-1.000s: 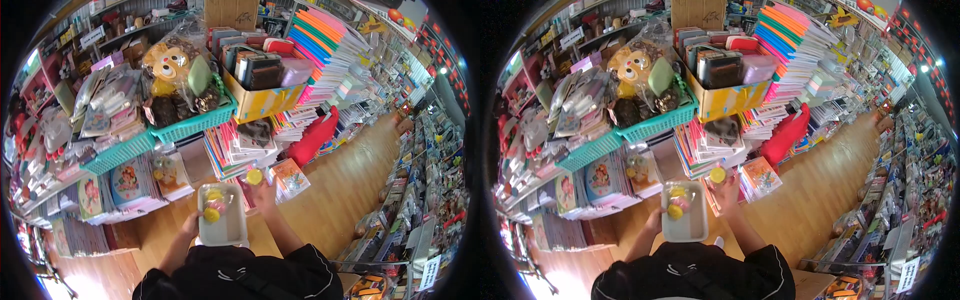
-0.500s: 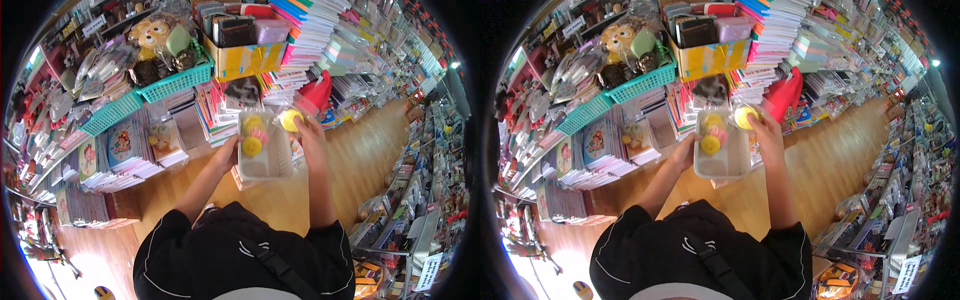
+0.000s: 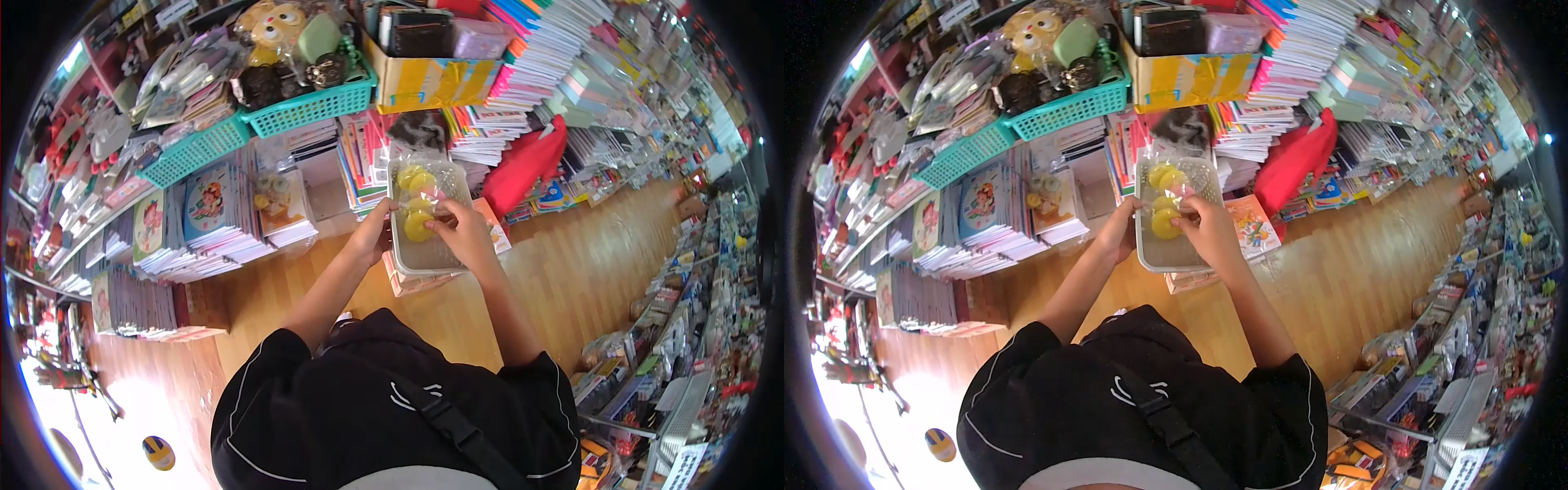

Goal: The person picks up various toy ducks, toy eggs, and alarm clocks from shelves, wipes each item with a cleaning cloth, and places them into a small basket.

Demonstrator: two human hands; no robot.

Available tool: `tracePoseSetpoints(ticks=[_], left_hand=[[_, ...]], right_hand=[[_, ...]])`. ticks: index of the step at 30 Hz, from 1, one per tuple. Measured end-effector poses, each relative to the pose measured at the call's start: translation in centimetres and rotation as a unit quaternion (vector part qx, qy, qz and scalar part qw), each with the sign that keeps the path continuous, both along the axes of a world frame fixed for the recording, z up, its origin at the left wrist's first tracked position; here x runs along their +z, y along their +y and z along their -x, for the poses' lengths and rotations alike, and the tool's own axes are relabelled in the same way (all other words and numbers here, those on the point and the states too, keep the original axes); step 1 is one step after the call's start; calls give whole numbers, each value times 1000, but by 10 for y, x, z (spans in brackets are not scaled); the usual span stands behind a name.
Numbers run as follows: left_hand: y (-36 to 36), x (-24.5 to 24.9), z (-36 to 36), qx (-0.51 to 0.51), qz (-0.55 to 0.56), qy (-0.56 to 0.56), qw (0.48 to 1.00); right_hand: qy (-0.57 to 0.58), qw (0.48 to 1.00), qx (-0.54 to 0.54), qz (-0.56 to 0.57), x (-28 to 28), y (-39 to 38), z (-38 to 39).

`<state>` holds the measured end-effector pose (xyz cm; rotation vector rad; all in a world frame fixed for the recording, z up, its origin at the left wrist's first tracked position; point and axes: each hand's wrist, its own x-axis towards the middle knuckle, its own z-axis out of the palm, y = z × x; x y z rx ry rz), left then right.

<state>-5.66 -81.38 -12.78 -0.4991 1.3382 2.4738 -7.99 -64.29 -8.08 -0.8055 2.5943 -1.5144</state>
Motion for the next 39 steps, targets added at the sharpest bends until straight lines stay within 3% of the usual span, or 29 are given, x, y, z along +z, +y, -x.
tracePoseSetpoints(ticks=[2,4,7,9,10,11,13,14,16,19,20,21,22,23,25,26,27,28,30,31,37,38,39], left_hand=[[-8,-7,-5,8,-16,3,1000],[-17,-13,-11,17,-39,15,999],[-34,-29,-22,30,-68,44,996],[-48,-41,-31,29,-94,20,995],[-55,-48,-35,48,-97,13,994],[-60,-54,-38,48,-101,4,994],[-72,-64,-44,65,-105,-11,992],[-77,-68,-45,60,-89,-18,994],[-87,-60,-50,47,-33,-22,998],[-135,-123,-35,-7,-91,-34,995],[-152,-121,-26,37,84,-68,993],[-171,-119,-15,80,255,-100,958],[-195,-129,1,101,467,-99,873],[-216,-143,16,110,611,-77,780],[-261,-170,55,139,817,-66,556],[-290,-212,78,156,901,-10,405],[-301,-194,87,138,899,5,415],[-310,-191,92,93,890,12,447],[-333,-199,107,-26,848,14,529],[-332,-171,109,-151,841,23,518],[-353,-206,121,-137,810,8,570],[-355,-212,123,-129,809,9,573],[-357,-213,124,-122,807,9,577]], right_hand=[[60,997,-10,-56,0,-11,-1],[173,968,-15,-181,3,-20,-2],[265,958,-41,-104,-5,-26,7],[242,964,-42,-101,-31,-19,18],[28,999,-33,-3,-52,-16,20],[-191,977,-23,88,-65,-17,18],[-371,920,86,96,-70,-27,6],[-444,887,85,95,-78,-33,2],[-461,877,65,120,-108,-43,-3],[-463,875,11,141,-120,-57,-5],[-358,927,40,104,-133,-58,-6],[-327,939,33,99,-137,-60,-8],[-297,950,25,94,-142,-62,-10],[-266,960,16,89,-147,-64,-12],[-388,896,-65,208,-156,-73,-10],[-324,928,-59,175,-177,-71,-7],[-405,871,-66,269,-166,-82,-8],[-444,851,-108,257,-185,-80,-9],[-436,856,-106,255,-184,-90,-12],[-442,854,-99,256,-196,-87,-13],[-457,828,-134,295,-206,-106,-15],[-399,887,-92,212,-205,-105,-15],[-370,910,-71,172,-201,-110,-16]])
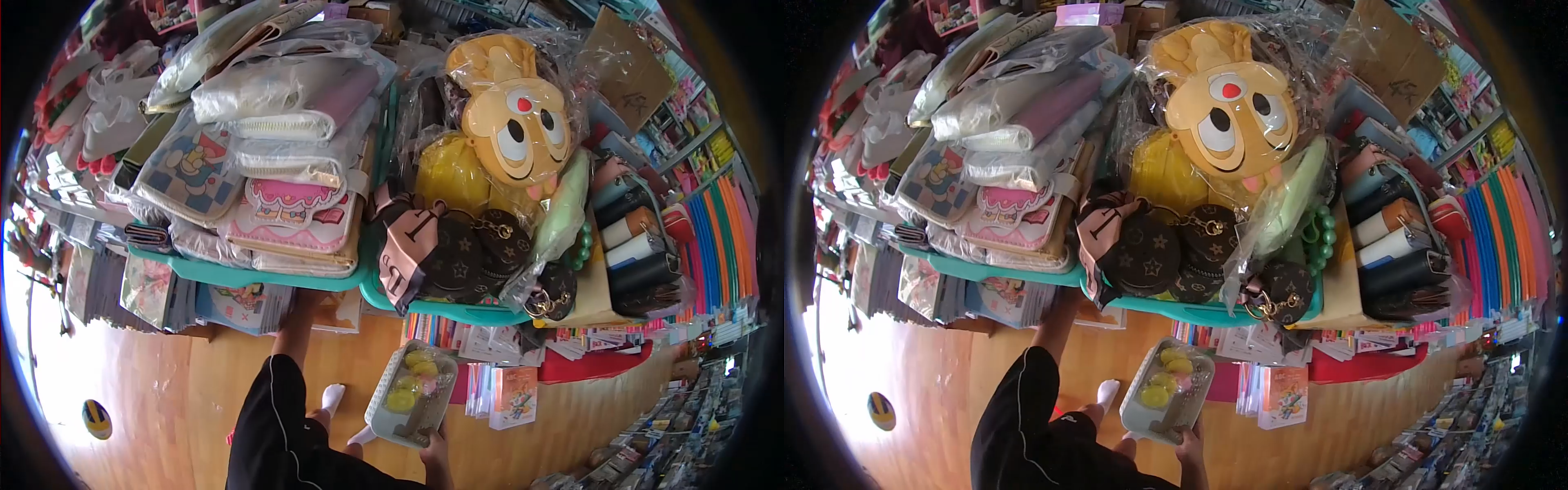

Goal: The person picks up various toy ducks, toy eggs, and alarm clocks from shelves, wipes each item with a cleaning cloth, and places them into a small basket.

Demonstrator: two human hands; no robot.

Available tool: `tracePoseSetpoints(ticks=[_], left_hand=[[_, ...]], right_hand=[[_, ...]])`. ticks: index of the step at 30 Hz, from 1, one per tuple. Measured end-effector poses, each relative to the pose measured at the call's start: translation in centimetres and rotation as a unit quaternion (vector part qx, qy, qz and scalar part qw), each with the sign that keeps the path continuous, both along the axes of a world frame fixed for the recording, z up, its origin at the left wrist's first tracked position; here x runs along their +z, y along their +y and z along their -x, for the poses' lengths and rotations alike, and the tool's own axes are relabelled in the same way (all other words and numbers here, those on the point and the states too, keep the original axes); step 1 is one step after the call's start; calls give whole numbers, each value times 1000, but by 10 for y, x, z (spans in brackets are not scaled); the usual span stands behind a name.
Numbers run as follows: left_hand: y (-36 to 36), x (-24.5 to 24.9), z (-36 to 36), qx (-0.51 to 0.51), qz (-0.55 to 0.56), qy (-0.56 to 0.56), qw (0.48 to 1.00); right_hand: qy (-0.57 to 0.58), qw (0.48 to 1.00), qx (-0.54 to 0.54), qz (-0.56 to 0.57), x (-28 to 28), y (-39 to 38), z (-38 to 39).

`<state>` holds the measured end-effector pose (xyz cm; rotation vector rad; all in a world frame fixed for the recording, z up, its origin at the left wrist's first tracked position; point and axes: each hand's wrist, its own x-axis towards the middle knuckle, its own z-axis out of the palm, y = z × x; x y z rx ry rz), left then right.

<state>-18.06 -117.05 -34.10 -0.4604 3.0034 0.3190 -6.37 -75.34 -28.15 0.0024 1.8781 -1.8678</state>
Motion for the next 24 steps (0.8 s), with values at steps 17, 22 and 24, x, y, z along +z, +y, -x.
tracePoseSetpoints(ticks=[17,22,24], left_hand=[[74,30,-28,191,-85,275,938],[132,148,-123,256,-259,377,852],[134,182,-169,265,-322,452,788]], right_hand=[[-58,994,-38,87,11,13,13],[-22,999,-1,41,68,-5,3],[-33,997,23,71,53,3,2]])
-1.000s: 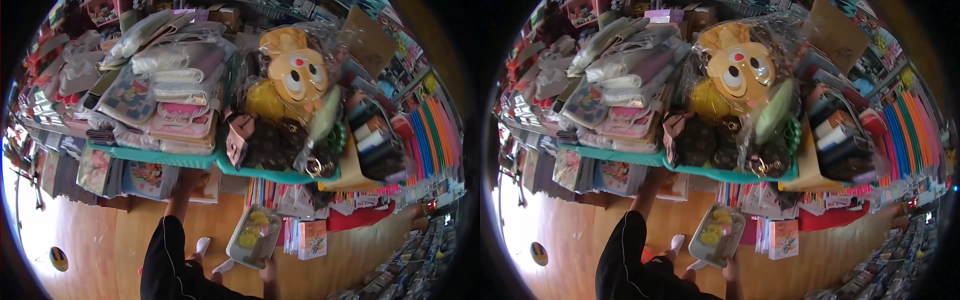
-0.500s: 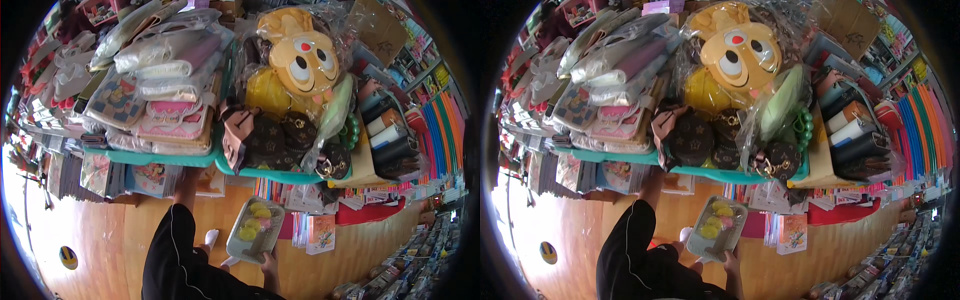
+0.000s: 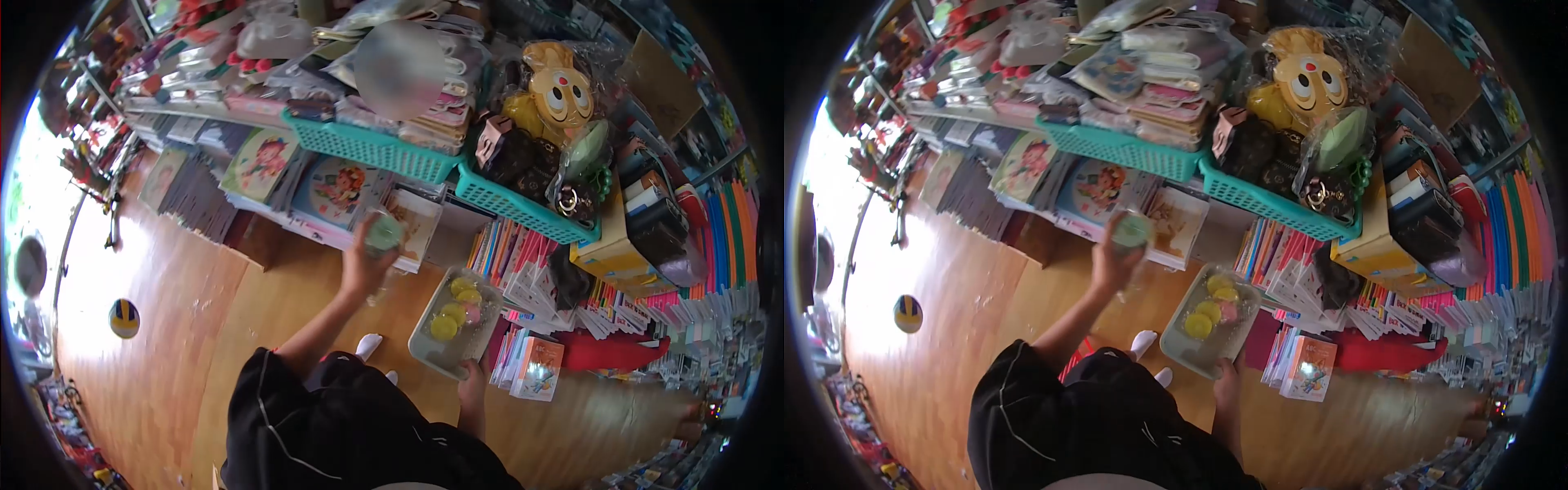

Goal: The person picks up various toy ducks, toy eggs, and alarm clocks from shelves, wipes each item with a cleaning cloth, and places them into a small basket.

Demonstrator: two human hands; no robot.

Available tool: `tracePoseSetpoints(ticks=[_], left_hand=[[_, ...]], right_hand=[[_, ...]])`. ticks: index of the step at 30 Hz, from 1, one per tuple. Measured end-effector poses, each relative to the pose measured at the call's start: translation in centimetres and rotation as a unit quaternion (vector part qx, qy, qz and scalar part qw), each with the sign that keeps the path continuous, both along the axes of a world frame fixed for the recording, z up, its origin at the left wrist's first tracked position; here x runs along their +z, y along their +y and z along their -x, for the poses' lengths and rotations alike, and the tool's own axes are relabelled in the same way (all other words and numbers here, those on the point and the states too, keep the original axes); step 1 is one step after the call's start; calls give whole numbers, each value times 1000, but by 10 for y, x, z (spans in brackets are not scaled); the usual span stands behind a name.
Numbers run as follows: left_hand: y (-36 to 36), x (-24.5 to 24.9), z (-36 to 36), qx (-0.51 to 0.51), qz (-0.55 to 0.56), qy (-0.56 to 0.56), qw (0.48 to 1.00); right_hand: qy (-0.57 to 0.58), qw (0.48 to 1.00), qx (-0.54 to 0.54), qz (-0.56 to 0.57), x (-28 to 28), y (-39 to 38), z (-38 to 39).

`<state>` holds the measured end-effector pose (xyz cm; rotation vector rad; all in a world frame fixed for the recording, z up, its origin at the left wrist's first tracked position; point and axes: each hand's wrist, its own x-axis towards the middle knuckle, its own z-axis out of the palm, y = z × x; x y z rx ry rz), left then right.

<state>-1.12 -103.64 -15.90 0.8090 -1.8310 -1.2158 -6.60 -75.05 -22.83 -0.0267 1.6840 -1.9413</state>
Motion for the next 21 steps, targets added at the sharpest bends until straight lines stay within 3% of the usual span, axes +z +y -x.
tracePoseSetpoints(ticks=[2,3,5,7,10,12,13,14,17,18,19,21], left_hand=[[-14,46,-36,71,56,34,995],[-23,70,-46,140,143,54,978],[-46,121,-50,154,241,137,948],[-49,187,-35,124,291,177,932],[-69,251,22,24,337,237,911],[-54,292,57,64,409,147,898],[-56,306,75,-44,379,187,905],[-58,314,95,-30,364,149,919],[-53,319,138,-80,322,214,919],[-41,317,147,-113,324,241,908],[-58,306,180,-36,440,311,842],[-22,291,186,-254,225,360,869]], right_hand=[[-15,999,12,35,-11,1,-5],[-38,998,18,49,-12,-1,-10],[-60,996,10,65,2,-5,-22],[5,997,71,8,30,-12,-35],[20,997,70,13,28,-17,-50],[-8,998,28,49,29,-23,-59],[-19,997,12,68,30,-26,-63],[-28,996,-5,87,31,-28,-65],[3,993,-55,107,17,-25,-71],[12,989,-96,112,20,-27,-71],[7,985,-132,114,24,-30,-72],[-37,972,-195,126,5,-23,-74]])
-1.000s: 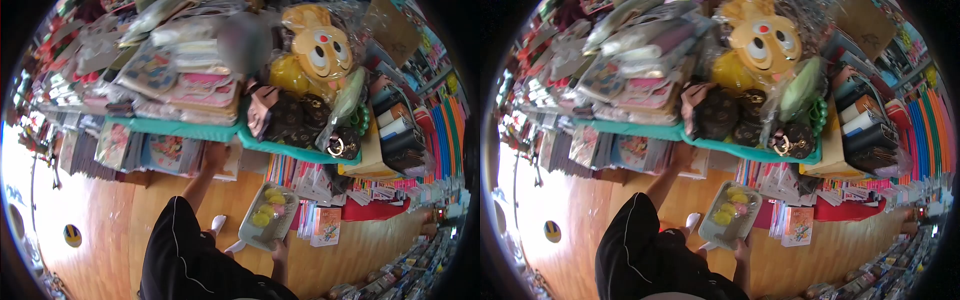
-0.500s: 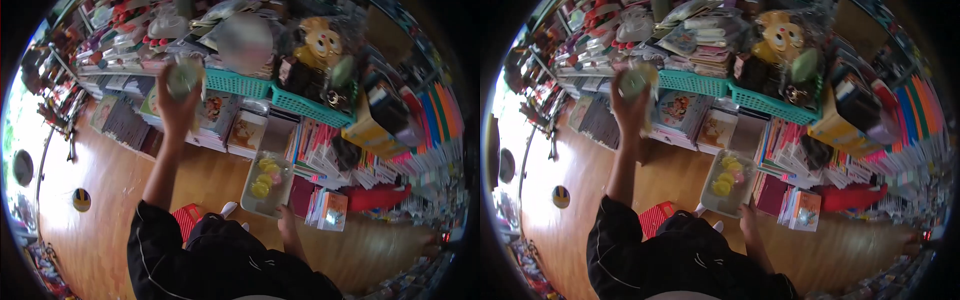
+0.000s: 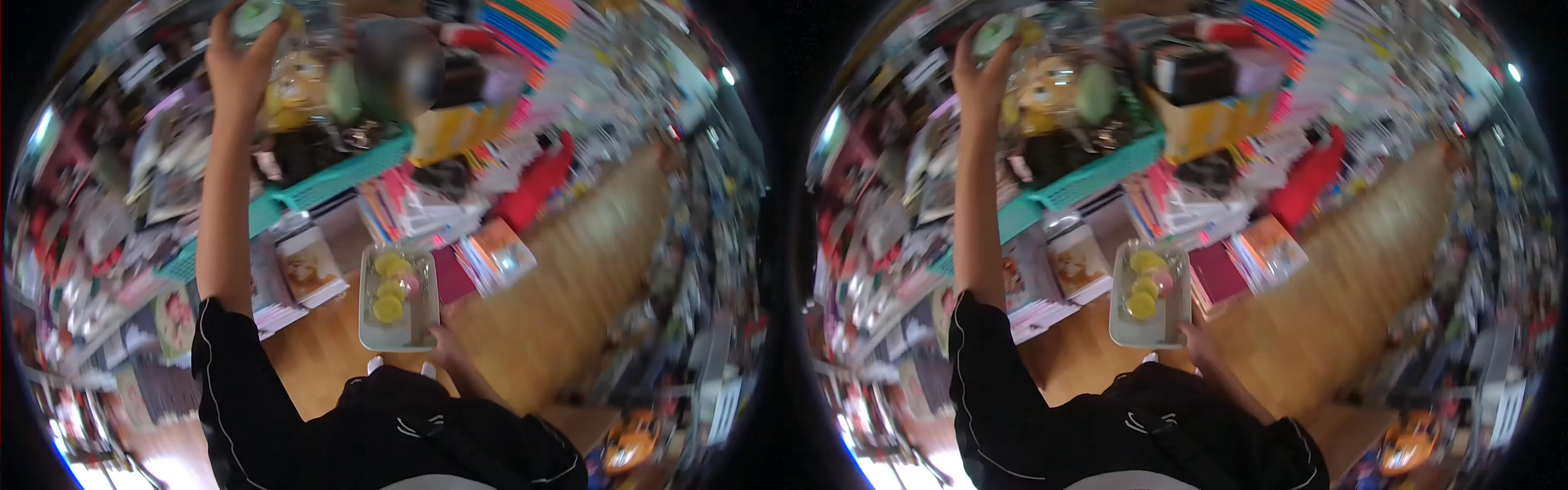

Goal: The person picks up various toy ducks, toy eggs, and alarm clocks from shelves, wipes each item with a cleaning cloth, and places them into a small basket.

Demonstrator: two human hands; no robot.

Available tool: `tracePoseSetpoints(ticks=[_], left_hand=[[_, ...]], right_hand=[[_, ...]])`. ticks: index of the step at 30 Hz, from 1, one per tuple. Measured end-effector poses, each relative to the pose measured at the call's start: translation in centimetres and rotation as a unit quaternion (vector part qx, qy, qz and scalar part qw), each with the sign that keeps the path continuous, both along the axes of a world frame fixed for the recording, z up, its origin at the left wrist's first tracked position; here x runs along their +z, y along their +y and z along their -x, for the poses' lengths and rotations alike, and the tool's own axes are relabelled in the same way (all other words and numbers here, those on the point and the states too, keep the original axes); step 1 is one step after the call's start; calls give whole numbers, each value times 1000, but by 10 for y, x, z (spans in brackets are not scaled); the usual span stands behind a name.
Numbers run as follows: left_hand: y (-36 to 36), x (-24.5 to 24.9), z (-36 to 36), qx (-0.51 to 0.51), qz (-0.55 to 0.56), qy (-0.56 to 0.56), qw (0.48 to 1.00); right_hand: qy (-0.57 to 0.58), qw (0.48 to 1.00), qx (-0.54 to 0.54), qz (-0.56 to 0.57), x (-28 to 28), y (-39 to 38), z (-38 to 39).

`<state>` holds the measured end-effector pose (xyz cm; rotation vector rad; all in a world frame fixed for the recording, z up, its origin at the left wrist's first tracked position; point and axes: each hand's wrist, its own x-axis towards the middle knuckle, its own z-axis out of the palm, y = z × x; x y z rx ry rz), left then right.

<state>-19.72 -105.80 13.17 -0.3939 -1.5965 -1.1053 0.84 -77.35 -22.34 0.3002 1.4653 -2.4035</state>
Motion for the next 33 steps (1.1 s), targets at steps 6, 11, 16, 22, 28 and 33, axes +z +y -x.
tracePoseSetpoints(ticks=[6,11,16,22,28,33], left_hand=[[120,-72,1,-303,-28,-144,942],[203,-143,15,-416,95,-281,860],[292,-180,45,-477,90,-353,800],[366,-254,69,-421,19,-439,793],[399,-337,42,-334,-113,-654,669],[422,-414,16,-347,-51,-699,624]], right_hand=[[12,984,-158,-83,38,46,-23],[-11,958,-288,-16,27,96,-36],[-17,918,-393,-46,13,163,-35],[-9,889,-458,1,-9,279,-30],[-41,887,-458,-50,5,419,-40],[-24,874,-481,-62,-3,483,-41]])
